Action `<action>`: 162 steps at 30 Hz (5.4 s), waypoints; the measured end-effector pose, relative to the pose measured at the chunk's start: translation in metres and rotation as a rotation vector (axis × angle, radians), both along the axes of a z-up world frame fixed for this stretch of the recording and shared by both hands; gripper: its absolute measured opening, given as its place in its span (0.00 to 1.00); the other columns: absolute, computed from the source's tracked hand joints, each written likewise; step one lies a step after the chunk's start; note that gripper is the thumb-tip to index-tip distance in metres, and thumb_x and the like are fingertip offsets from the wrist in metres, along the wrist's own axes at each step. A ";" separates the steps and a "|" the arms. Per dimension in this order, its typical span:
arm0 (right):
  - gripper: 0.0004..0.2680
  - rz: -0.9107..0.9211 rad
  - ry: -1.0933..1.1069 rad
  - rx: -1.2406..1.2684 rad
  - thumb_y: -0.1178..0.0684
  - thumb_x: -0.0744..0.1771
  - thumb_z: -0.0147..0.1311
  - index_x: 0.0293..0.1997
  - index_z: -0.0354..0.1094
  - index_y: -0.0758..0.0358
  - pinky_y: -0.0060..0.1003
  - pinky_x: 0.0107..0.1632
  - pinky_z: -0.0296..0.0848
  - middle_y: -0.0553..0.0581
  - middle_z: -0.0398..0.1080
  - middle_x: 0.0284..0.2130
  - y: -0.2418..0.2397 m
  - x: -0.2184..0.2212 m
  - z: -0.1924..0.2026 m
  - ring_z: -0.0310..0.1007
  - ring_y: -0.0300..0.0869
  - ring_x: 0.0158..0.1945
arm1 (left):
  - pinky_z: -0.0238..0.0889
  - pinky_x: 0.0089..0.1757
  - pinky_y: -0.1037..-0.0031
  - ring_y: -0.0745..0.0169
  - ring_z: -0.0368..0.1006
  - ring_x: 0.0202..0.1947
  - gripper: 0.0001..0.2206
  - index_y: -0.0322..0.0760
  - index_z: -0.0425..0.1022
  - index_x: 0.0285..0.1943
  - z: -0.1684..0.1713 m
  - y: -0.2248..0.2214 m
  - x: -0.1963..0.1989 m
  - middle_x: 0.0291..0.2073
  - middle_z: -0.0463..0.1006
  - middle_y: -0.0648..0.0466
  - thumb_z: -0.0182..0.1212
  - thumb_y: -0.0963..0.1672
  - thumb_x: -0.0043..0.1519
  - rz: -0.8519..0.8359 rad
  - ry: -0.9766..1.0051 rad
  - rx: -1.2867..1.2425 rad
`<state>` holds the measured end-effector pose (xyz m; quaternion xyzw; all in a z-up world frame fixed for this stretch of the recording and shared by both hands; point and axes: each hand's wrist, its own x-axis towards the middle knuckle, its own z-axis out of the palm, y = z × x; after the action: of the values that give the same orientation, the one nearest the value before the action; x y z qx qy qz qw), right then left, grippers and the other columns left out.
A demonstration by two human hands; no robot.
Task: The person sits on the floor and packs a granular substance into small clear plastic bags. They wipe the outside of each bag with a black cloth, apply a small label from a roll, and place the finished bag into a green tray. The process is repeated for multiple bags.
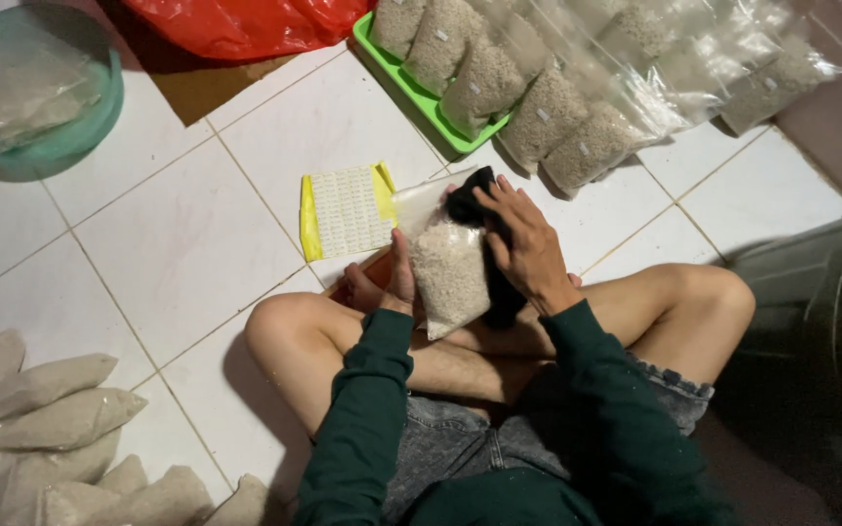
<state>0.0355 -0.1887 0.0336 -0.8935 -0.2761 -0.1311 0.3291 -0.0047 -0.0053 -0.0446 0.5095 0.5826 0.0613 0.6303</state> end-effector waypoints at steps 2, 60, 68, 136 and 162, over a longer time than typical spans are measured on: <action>0.12 -0.070 0.085 0.170 0.55 0.67 0.48 0.56 0.69 0.64 0.51 0.60 0.67 0.65 0.71 0.53 -0.013 0.004 -0.017 0.68 0.57 0.59 | 0.32 0.68 0.55 0.48 0.45 0.72 0.58 0.48 0.51 0.75 -0.032 0.007 -0.011 0.73 0.51 0.50 0.54 0.74 0.38 -0.280 0.210 0.307; 0.11 0.465 -0.423 0.116 0.48 0.70 0.43 0.39 0.74 0.55 0.37 0.38 0.64 0.52 0.76 0.48 0.001 -0.059 -0.061 0.74 0.49 0.48 | 0.49 0.62 0.47 0.42 0.53 0.69 0.43 0.58 0.52 0.75 0.020 0.010 0.029 0.74 0.50 0.46 0.43 0.69 0.53 -0.167 -1.326 -1.243; 0.10 0.309 -0.337 0.024 0.49 0.71 0.43 0.43 0.74 0.58 0.41 0.43 0.67 0.53 0.74 0.53 -0.020 -0.043 -0.043 0.73 0.52 0.52 | 0.51 0.62 0.49 0.42 0.57 0.66 0.43 0.58 0.53 0.75 0.028 0.017 0.026 0.72 0.54 0.47 0.45 0.69 0.52 -0.192 -1.353 -1.247; 0.12 -0.114 0.673 0.556 0.48 0.67 0.56 0.54 0.73 0.56 0.47 0.58 0.65 0.58 0.73 0.45 -0.020 -0.020 -0.032 0.68 0.43 0.51 | 0.47 0.63 0.50 0.41 0.53 0.67 0.60 0.45 0.50 0.76 0.032 -0.029 0.014 0.65 0.55 0.43 0.83 0.54 0.31 -0.748 -0.950 0.480; 0.21 -0.324 0.520 0.656 0.55 0.63 0.67 0.59 0.61 0.62 0.48 0.51 0.71 0.68 0.66 0.47 -0.043 0.002 -0.014 0.69 0.52 0.47 | 0.73 0.40 0.69 0.59 0.79 0.34 0.15 0.38 0.76 0.55 0.025 -0.010 0.018 0.32 0.80 0.48 0.67 0.41 0.59 -0.568 -0.907 0.512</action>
<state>0.0379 -0.2313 0.0191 -0.7769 0.0157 -0.0326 0.6286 0.0131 -0.0154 -0.0200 0.7042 0.0627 0.2402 0.6652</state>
